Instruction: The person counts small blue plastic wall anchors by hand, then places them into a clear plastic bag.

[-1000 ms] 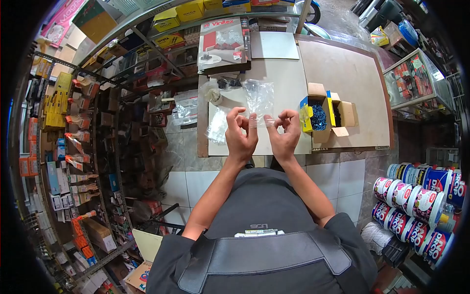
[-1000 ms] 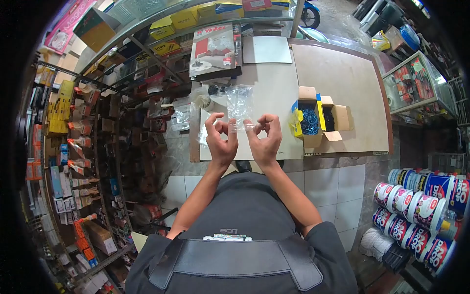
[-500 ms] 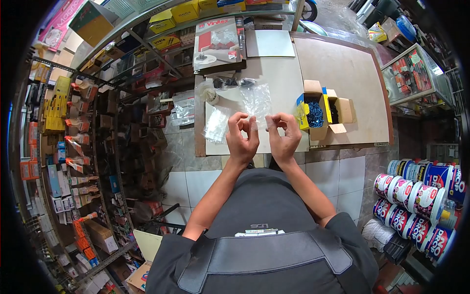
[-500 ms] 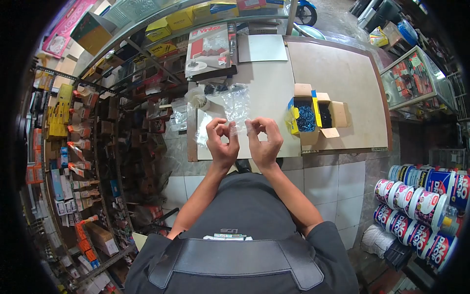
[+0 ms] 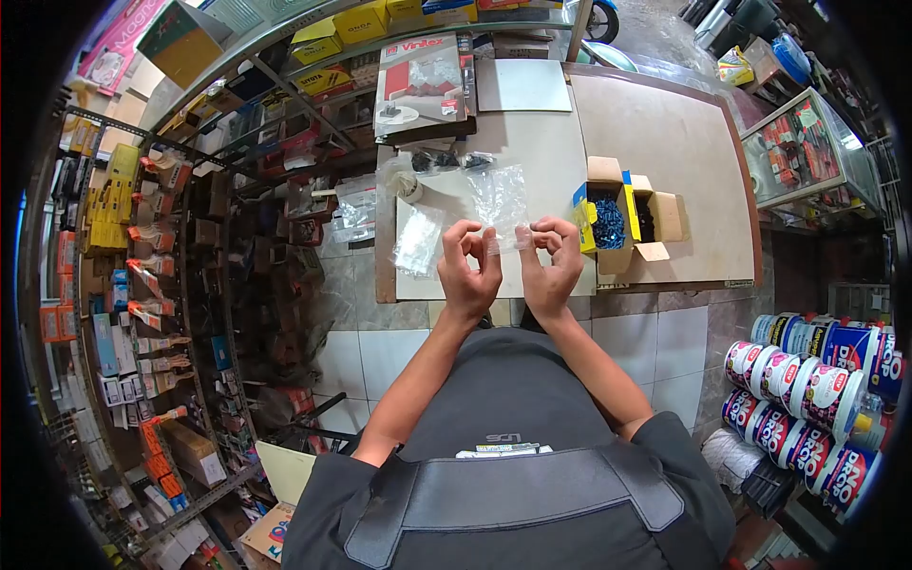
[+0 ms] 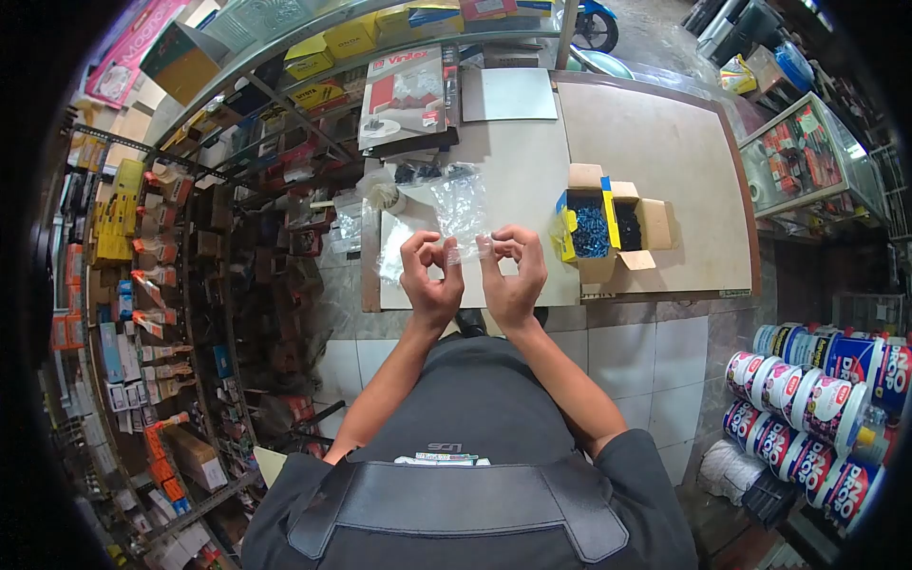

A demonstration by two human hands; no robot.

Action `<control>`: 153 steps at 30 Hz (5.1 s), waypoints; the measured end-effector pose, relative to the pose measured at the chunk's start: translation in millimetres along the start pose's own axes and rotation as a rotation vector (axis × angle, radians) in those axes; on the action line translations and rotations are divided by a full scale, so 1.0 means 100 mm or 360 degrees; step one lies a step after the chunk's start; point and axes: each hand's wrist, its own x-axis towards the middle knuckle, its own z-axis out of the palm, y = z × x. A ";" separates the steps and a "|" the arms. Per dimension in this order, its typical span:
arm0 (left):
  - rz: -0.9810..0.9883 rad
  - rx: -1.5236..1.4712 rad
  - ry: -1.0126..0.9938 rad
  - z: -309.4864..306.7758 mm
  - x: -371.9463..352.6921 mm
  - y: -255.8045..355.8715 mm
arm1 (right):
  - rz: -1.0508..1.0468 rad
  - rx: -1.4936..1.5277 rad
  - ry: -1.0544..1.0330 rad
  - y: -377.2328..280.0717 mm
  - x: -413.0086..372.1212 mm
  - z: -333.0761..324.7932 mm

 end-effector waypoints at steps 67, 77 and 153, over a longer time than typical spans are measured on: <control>-0.0354 -0.0189 -0.0040 -0.03 0.11 -0.06 | -0.0299 -0.0315 -0.0187 -0.02 0.06 0.04; -0.0417 -0.0123 -0.0042 -0.08 0.07 -0.04 | 0.0028 -0.0113 -0.0267 0.07 -0.08 0.05; -0.1204 -0.0378 -0.0145 -0.51 -0.44 -0.82 | 0.1563 0.1191 -0.0153 1.25 0.62 -1.16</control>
